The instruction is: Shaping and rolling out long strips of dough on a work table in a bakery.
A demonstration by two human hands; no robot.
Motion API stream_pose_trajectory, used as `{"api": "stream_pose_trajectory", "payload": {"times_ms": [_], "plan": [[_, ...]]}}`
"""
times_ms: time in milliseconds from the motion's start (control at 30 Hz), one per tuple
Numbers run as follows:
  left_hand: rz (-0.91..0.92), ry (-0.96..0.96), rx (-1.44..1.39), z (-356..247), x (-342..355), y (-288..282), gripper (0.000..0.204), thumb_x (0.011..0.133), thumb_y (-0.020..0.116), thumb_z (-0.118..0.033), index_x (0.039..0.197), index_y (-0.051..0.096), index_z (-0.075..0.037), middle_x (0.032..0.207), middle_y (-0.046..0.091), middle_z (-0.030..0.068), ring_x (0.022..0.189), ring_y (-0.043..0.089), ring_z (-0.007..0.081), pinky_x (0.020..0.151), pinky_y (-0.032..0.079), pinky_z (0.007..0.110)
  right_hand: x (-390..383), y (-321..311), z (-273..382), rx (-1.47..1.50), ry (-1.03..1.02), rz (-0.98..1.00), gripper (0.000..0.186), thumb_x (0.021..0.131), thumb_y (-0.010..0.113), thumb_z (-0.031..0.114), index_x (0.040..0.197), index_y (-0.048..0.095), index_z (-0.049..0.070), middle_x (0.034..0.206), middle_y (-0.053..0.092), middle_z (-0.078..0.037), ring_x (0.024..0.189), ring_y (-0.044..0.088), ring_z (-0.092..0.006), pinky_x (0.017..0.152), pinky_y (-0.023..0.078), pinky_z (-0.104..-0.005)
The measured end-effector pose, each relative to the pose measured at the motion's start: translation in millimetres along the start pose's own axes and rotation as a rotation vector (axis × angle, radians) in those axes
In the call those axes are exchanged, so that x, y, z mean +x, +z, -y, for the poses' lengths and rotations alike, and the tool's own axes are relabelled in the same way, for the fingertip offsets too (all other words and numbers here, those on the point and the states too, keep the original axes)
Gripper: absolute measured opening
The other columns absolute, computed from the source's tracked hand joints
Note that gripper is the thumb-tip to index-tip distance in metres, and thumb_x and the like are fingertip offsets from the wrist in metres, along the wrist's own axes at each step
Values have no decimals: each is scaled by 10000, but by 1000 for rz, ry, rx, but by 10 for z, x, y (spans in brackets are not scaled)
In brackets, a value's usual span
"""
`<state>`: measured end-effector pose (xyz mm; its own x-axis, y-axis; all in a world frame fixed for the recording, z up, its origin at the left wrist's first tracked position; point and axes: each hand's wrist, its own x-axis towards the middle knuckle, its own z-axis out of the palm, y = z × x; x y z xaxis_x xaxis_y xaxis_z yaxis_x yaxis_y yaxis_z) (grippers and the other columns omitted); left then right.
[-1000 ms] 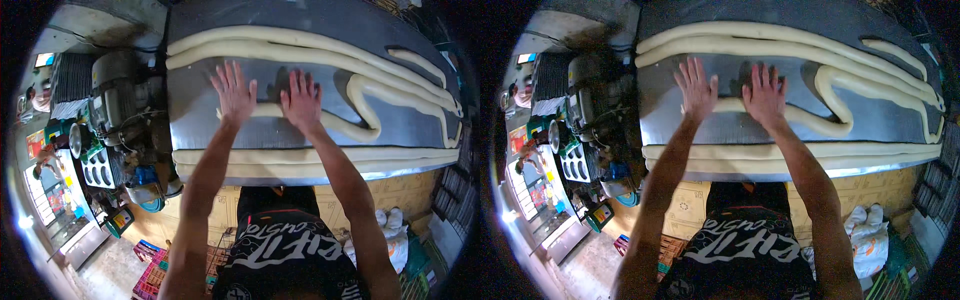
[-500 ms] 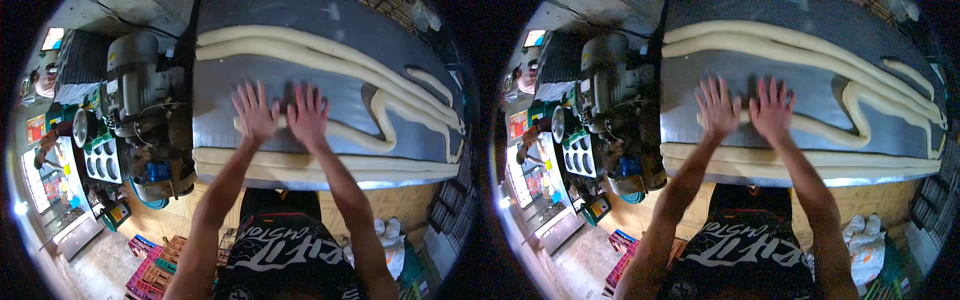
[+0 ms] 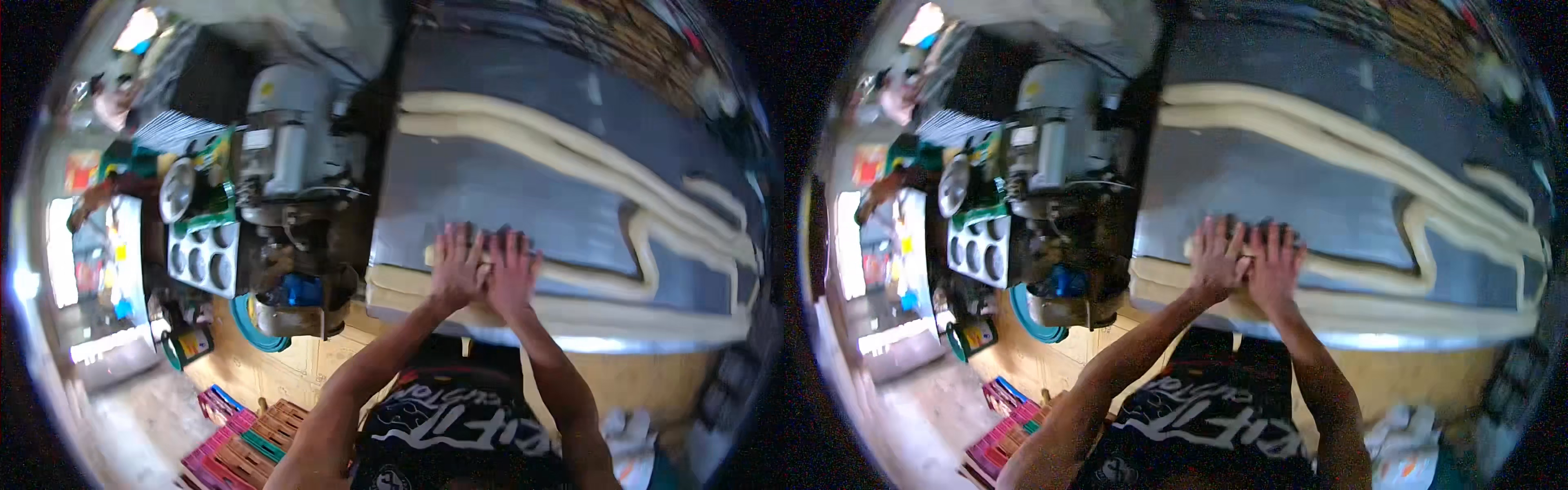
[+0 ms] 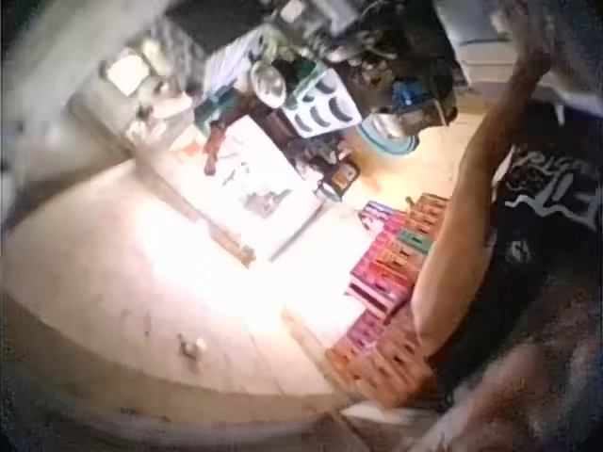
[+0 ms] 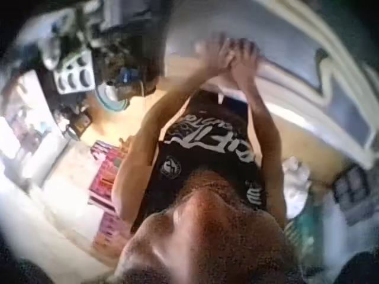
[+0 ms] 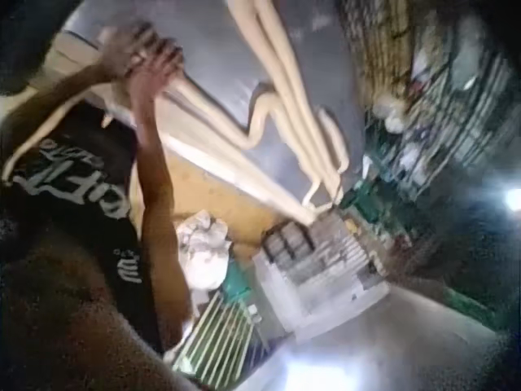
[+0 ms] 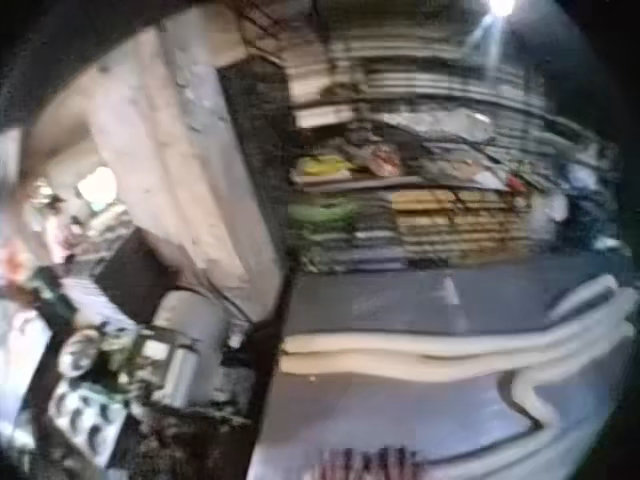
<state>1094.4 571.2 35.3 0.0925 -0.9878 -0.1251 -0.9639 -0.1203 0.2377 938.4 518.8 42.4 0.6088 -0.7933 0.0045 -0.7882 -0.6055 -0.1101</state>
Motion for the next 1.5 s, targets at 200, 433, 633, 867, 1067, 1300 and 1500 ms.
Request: {"api": "stream_pose_trajectory", "payload": {"times_ms": [200,433,633,867,1067,1300,1500], "plan": [[-282,89,-126,390,1288,-350,900,1049,424,-537,1643,238,113,1728,252,310,1612,153,529,1303,125,640,1131,84,-291,-6,133,-155,723,1015,535,361,1667,373,93,1705,379,-203,1507,393,-490,1238,249,-657],[-313,309,-293,508,-511,201,794,1046,524,-549,1669,357,-85,1723,322,223,1618,195,495,1299,187,633,-423,-20,334,137,-238,-34,825,918,657,391,1610,426,7,1678,342,-308,1561,238,-575,1232,85,-791],[-312,50,-105,571,501,-232,813,1080,430,-550,1641,340,32,1693,317,326,1598,226,517,1286,167,637,711,18,262,73,40,80,751,979,580,305,1673,366,115,1758,230,-241,1583,234,-527,1189,157,-790],[-58,361,-173,784,759,-264,723,1062,461,-481,1561,443,42,1634,429,273,1511,368,490,1274,222,590,569,327,157,-30,29,63,729,1006,503,314,1654,354,14,1746,298,-204,1558,303,-500,1214,249,-687],[-69,457,-226,1119,-87,-121,596,984,579,-457,1401,604,-32,1430,616,191,1357,518,381,1187,351,522,-128,-92,520,43,-79,22,660,894,693,349,1453,569,20,1547,518,-202,1386,493,-451,1162,321,-637],[236,126,-636,978,41,-781,493,875,722,-360,1303,704,-118,1200,722,118,1006,674,361,930,552,458,171,-189,325,405,18,213,486,843,786,245,1256,631,41,1330,684,-195,1143,664,-427,997,482,-568],[-202,-254,-1603,205,-181,-251,309,1009,717,-183,1258,686,-4,1154,747,105,997,686,222,924,554,349,244,-718,82,774,-42,448,511,913,774,321,1318,664,30,1208,753,-198,997,734,-383,879,576,-445]]}}
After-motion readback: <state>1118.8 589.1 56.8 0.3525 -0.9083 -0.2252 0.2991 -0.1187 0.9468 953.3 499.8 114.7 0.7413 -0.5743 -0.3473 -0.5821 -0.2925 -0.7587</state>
